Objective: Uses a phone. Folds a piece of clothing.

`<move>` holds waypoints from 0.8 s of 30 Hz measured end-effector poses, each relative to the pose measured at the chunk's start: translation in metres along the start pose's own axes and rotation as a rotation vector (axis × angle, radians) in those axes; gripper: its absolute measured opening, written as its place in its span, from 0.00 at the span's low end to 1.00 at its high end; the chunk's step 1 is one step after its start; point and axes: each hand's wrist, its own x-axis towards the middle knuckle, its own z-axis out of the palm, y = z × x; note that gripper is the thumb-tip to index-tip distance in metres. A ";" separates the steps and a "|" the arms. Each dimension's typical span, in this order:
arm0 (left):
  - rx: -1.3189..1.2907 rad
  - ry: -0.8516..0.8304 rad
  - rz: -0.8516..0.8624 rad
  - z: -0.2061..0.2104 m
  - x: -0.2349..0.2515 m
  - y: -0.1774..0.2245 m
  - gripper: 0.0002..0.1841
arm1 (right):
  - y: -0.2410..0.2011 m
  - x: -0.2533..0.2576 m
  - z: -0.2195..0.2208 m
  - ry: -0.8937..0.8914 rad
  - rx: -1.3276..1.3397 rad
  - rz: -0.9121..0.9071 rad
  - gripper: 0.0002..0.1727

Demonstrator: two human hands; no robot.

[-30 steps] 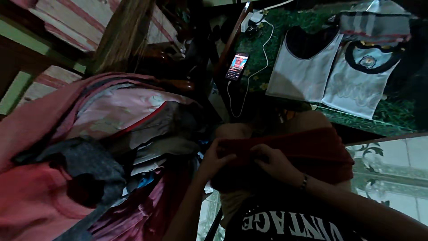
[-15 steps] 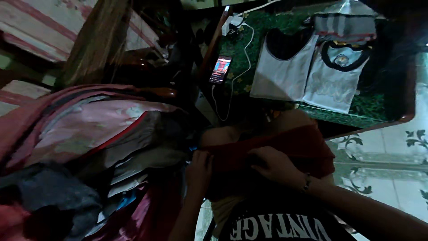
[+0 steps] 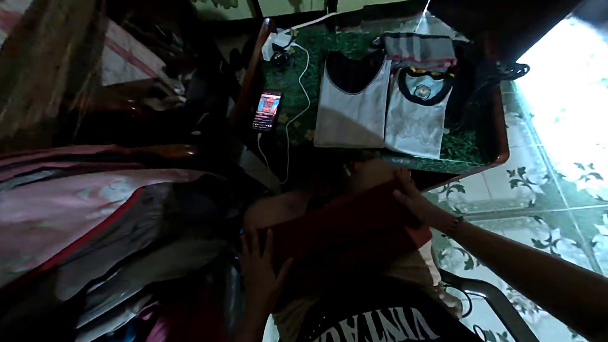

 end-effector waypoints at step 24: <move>0.071 0.097 0.215 0.000 0.004 0.051 0.43 | 0.033 -0.030 -0.079 0.056 0.833 0.084 0.16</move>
